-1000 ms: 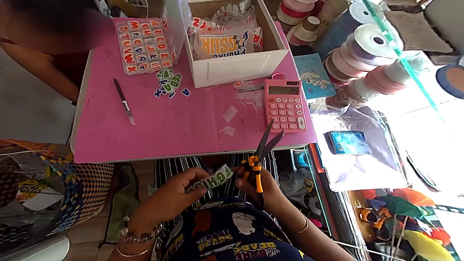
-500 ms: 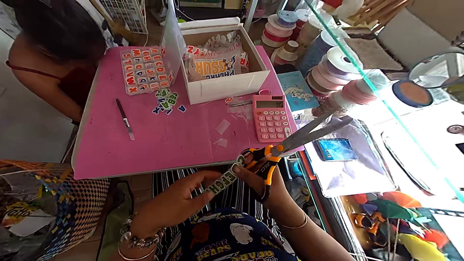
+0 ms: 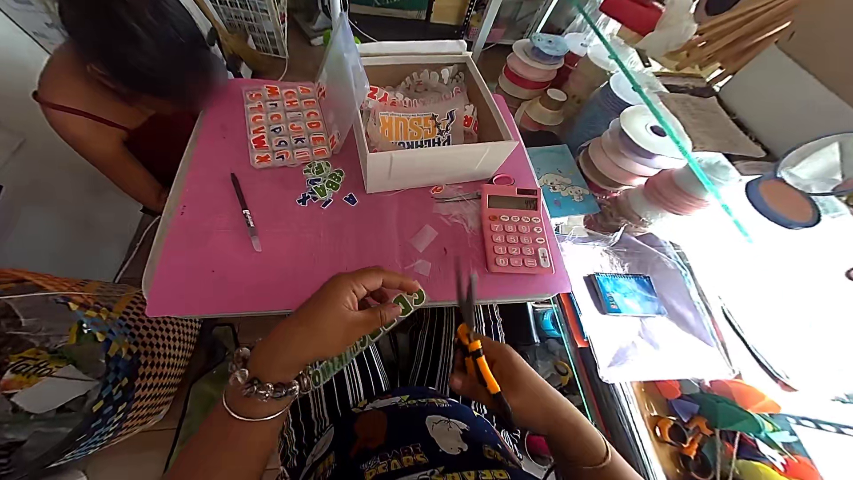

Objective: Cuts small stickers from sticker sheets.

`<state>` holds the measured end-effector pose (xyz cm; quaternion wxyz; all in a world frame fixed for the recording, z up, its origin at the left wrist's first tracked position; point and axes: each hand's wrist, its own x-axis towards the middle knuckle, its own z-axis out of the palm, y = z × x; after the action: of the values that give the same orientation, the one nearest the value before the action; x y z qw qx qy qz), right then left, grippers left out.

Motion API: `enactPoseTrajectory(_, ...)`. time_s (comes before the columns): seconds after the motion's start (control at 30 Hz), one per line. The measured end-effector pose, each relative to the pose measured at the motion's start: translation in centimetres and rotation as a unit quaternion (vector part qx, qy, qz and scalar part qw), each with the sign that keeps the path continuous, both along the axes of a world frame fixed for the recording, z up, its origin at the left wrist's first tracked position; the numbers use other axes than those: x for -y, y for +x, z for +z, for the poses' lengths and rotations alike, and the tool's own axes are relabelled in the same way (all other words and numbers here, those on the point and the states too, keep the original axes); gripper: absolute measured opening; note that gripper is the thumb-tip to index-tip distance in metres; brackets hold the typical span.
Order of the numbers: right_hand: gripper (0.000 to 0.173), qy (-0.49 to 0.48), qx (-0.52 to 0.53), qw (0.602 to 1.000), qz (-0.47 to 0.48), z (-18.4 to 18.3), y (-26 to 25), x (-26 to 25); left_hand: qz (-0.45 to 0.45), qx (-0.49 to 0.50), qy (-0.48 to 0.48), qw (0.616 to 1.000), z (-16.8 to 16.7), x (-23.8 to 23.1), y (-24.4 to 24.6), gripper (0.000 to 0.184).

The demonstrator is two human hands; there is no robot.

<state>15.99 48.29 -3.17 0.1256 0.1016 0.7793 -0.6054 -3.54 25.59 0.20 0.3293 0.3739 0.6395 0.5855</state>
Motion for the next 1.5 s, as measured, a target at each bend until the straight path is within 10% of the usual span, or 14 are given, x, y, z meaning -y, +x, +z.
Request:
enactPoseTrajectory(0.2,0.050,0.028,0.160,0.984,0.068,-0.9,0.9,-0.4,-0.011,-0.019,-0.009,1.000,1.0,-0.9,-1.0,0.029)
enactPoseTrajectory(1.5,0.044,0.009,0.139,0.990,0.020,-0.6,0.5,0.3,-0.061,-0.025,-0.092,0.994,1.8,-2.0,-0.8,0.032)
